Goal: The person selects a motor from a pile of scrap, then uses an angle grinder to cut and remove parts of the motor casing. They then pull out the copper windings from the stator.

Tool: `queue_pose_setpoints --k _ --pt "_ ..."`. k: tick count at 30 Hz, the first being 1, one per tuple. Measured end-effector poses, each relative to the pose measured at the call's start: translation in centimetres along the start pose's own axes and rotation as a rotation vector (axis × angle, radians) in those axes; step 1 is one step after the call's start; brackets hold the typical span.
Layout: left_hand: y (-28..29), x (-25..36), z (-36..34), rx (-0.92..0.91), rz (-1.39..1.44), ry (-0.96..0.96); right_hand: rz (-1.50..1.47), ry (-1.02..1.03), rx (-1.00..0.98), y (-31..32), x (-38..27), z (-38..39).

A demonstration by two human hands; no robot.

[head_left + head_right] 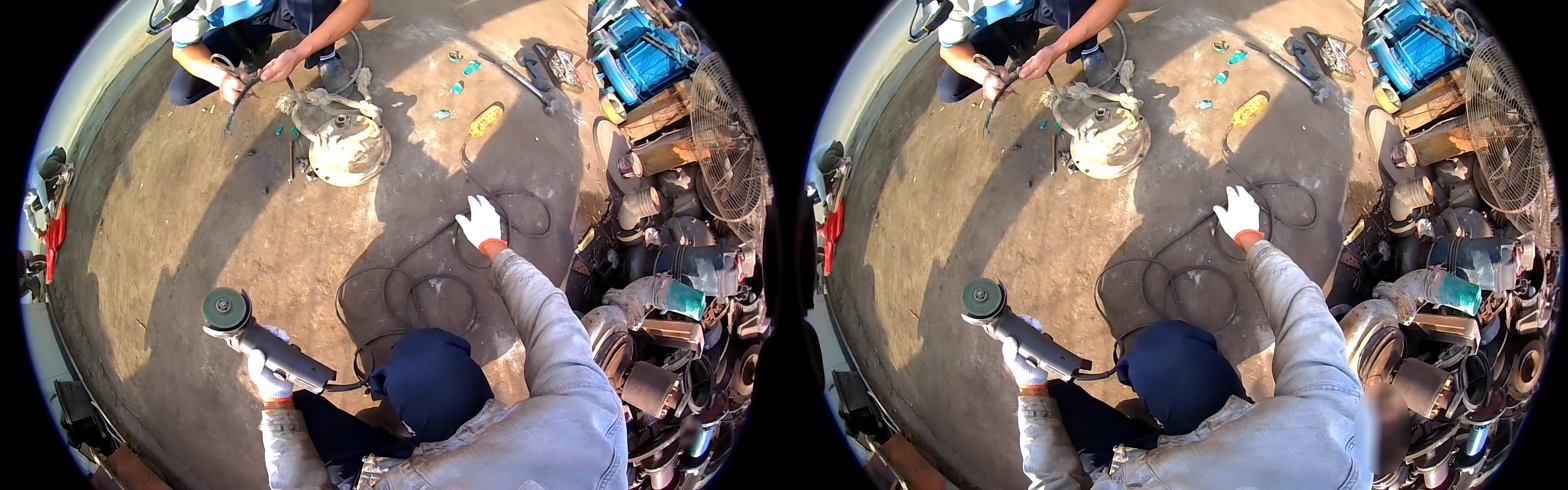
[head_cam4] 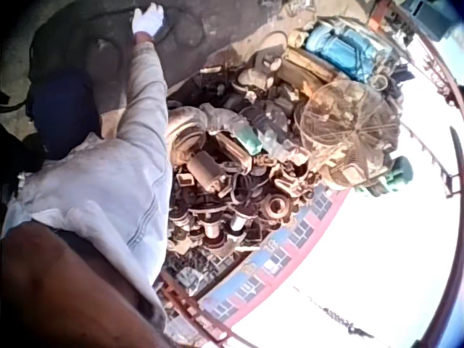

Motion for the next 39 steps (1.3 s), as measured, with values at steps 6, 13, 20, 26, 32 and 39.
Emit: queue_pose_setpoints --k 6,13,20,26,32,39 --pt "0.4 1.3 2.9 0.226 0.028 -0.040 -0.003 -0.333 -0.189 0.4 1.0 -7.7" --pt "2.4 0.3 2.2 0.273 0.051 -0.095 -0.014 0.113 -0.233 -3.8 3.9 9.3" --pt "1.7 -2.2 -0.6 0.443 -0.041 0.007 0.182 -0.014 -0.368 5.1 7.5 21.9" --pt "6.2 -3.7 -2.6 0.646 -0.067 0.019 -0.287 0.111 -0.103 2.9 -3.1 22.7" --pt "10.2 -1.4 -1.0 0.761 -0.062 -0.026 -0.526 0.166 -0.211 -2.2 -6.6 25.7" --pt "8.3 4.8 1.3 0.410 0.238 -0.206 -0.526 0.263 -0.192 -1.5 -8.6 27.7"
Point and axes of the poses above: each hand's wrist, its own z-axis away from the middle knuckle, its own y-axis out of the back of the hand, x = y × z, the point moved 1 cm from there along -z, towards the middle knuckle, and after that the axes turned 1 degree about -y, right-handed, at the moved point
